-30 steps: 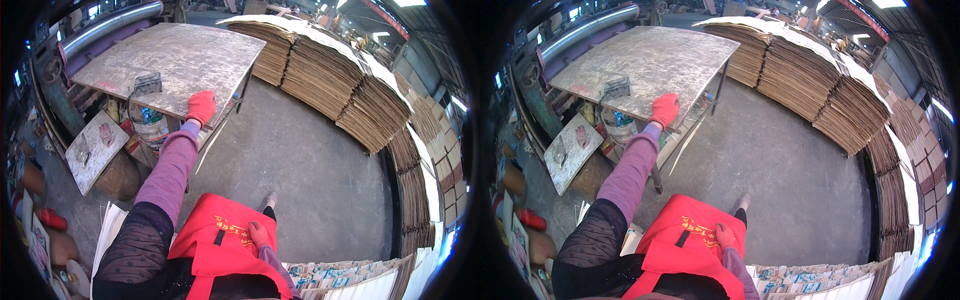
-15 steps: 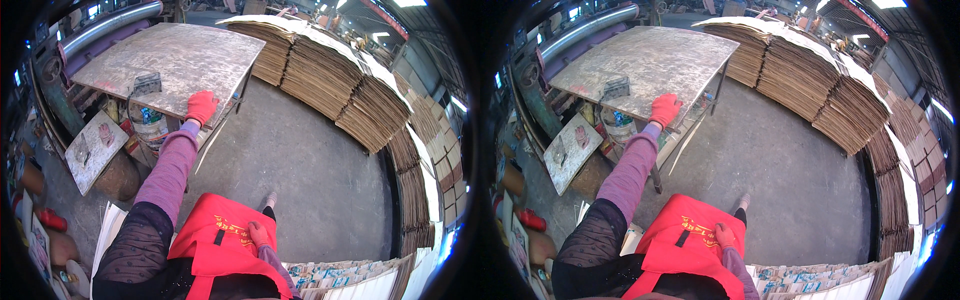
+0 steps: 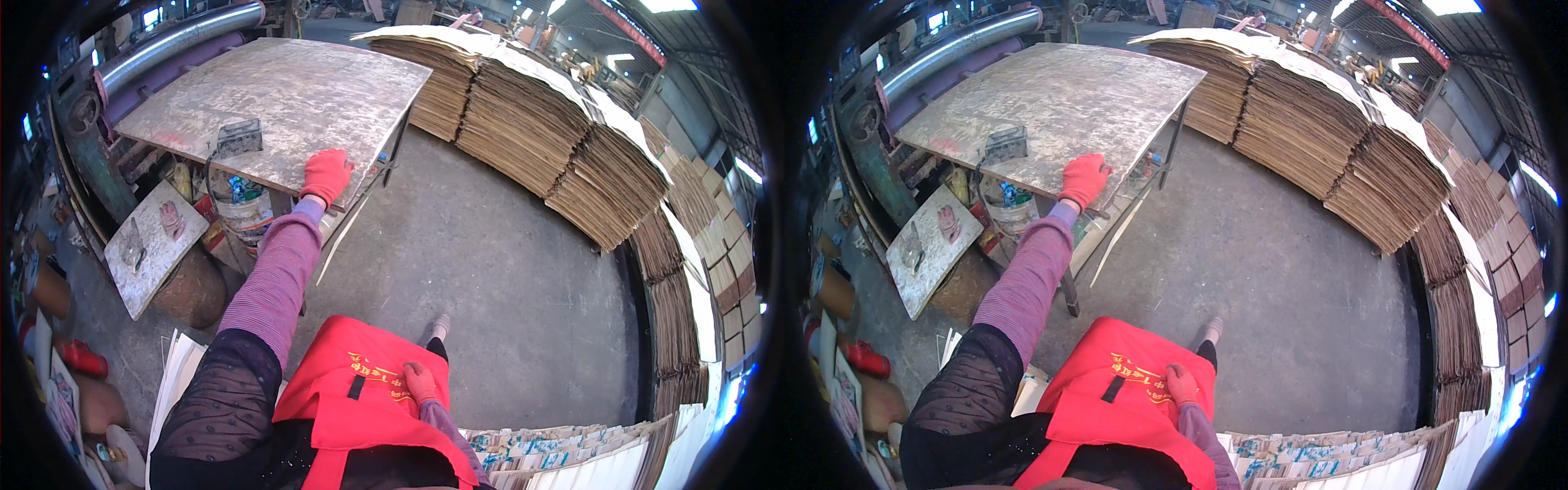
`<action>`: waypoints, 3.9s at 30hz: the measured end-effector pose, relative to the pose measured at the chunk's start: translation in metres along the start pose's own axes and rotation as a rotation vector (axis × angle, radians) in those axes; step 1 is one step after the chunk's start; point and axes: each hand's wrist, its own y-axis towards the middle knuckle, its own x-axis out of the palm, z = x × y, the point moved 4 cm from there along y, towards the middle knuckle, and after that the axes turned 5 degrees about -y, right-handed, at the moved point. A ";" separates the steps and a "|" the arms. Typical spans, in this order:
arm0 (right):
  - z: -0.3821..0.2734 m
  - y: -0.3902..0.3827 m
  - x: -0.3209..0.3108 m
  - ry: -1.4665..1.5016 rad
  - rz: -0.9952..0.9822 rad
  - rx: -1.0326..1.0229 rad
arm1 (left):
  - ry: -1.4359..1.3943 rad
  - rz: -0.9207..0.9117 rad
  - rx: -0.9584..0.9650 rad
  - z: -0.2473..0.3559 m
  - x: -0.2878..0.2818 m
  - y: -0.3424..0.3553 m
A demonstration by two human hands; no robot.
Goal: Processing or sorting wood veneer sheets at an industrial gluing or pressing station.
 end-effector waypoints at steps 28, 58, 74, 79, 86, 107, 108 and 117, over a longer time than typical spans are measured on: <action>0.014 0.010 0.002 -0.033 -0.007 -0.045 | -0.032 0.079 0.025 -0.001 0.000 0.000; 0.011 0.006 0.001 0.011 -0.002 -0.003 | 0.012 -0.030 -0.009 0.005 -0.004 0.000; 0.006 0.003 0.001 0.005 0.003 -0.026 | 0.020 -0.028 -0.010 0.002 -0.004 -0.001; 0.021 0.012 0.003 -0.027 -0.001 -0.035 | 0.018 -0.039 -0.010 0.003 -0.003 0.000; 0.024 0.014 0.003 -0.038 0.011 -0.063 | 0.004 0.013 0.004 0.004 -0.003 0.000; 0.000 0.000 -0.001 -0.030 0.013 -0.026 | 0.006 0.032 0.014 0.002 -0.003 -0.001; 0.001 0.001 0.000 -0.030 0.013 -0.026 | 0.012 0.033 0.014 0.002 -0.003 -0.001; 0.016 0.007 0.003 0.039 0.025 0.004 | 0.007 0.011 0.006 0.002 -0.002 -0.001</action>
